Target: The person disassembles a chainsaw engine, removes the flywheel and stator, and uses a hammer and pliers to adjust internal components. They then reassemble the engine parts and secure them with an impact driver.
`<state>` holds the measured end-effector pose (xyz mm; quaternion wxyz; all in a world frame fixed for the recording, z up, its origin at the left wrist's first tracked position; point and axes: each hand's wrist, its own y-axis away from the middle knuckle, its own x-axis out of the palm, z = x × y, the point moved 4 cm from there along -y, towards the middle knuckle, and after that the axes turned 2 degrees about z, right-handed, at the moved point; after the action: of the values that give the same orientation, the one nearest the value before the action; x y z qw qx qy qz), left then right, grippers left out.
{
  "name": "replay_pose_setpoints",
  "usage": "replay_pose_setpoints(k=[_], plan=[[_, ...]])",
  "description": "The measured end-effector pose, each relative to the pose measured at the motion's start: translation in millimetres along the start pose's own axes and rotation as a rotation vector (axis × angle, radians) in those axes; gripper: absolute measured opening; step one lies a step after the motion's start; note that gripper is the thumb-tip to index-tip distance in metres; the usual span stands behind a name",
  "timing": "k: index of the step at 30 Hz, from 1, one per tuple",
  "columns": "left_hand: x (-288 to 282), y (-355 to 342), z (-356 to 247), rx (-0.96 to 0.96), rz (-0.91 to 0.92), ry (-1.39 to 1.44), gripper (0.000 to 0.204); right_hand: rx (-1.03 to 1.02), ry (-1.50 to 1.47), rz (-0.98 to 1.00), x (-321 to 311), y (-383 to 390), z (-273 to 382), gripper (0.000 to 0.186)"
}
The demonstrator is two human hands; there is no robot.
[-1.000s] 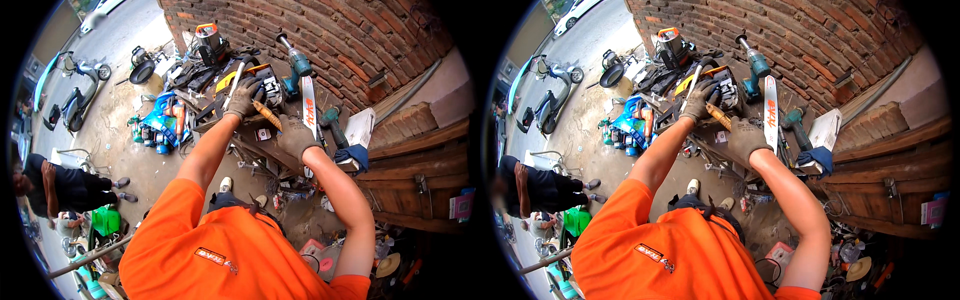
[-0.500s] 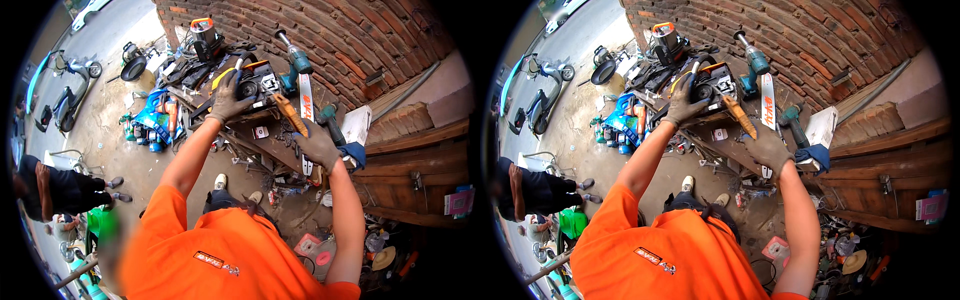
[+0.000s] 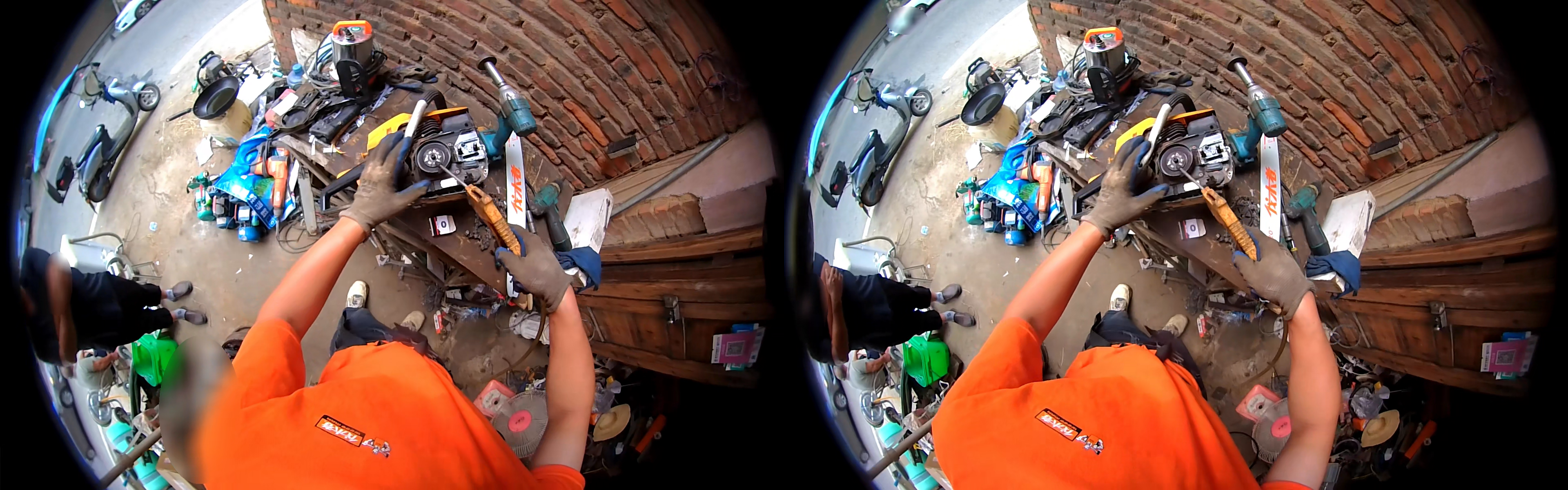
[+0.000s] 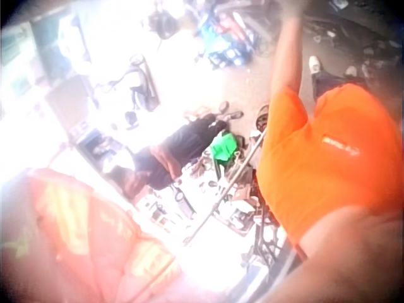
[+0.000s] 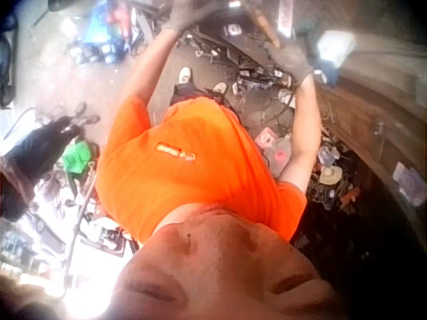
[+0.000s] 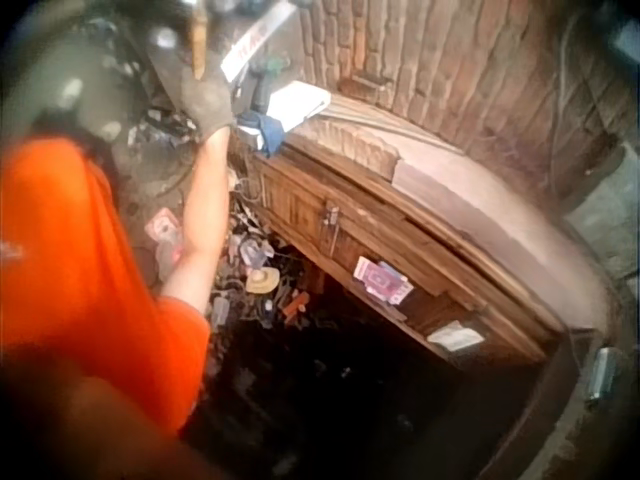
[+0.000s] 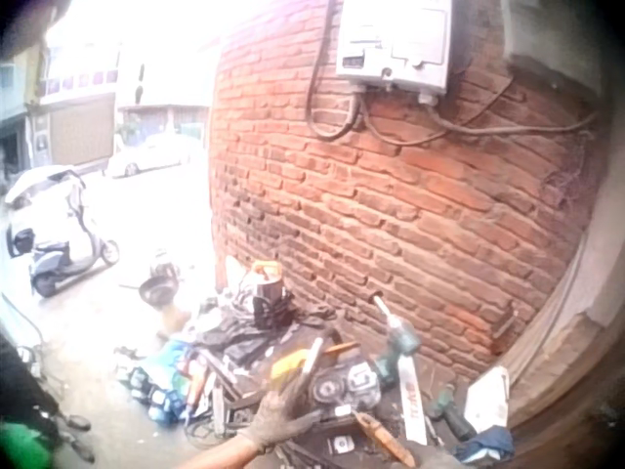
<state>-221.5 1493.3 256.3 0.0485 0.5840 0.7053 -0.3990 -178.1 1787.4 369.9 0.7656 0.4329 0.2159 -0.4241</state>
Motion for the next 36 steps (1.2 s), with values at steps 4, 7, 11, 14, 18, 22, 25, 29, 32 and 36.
replay_pose_setpoints(k=[4, 7, 11, 14, 18, 22, 25, 29, 32, 36], plan=[[14, -16, -23, 0.157, 0.139, -0.019, 0.071, -0.233, -0.183, 0.024, 15, 36, -7, 0.055], [0, 4, -60, 0.315, 0.3, 0.165, 0.058, 0.065, -0.449, 0.168, 27, 104, -42, 0.066], [-7, 74, -56, 0.164, 0.489, 0.237, 0.042, 0.396, -0.976, -0.037, 100, 191, -149, 0.072], [-4, 121, -42, -0.1, 0.658, 0.251, 0.037, 0.836, -1.004, -0.056, 225, 243, -263, 0.042], [19, 138, -44, -0.207, 0.792, 0.267, 0.038, 0.954, -1.297, -0.028, 404, 291, -416, 0.018], [48, 135, -69, -0.176, 0.845, 0.168, 0.043, 0.981, -1.185, -0.209, 448, 289, -407, 0.025], [89, 110, -96, 0.083, 0.713, 0.091, 0.054, 1.089, -1.224, -0.37, 508, 296, -418, 0.008], [188, 53, -90, 0.031, 0.603, -0.087, 0.069, 0.967, -1.085, -0.263, 581, 298, -456, 0.017], [252, 19, -58, -0.161, 0.662, -0.267, 0.079, 0.903, -0.506, 0.037, 621, 290, -482, 0.03], [276, 5, -58, -0.229, 0.724, -0.418, 0.09, 0.815, -0.29, 0.359, 587, 301, -451, 0.041]])
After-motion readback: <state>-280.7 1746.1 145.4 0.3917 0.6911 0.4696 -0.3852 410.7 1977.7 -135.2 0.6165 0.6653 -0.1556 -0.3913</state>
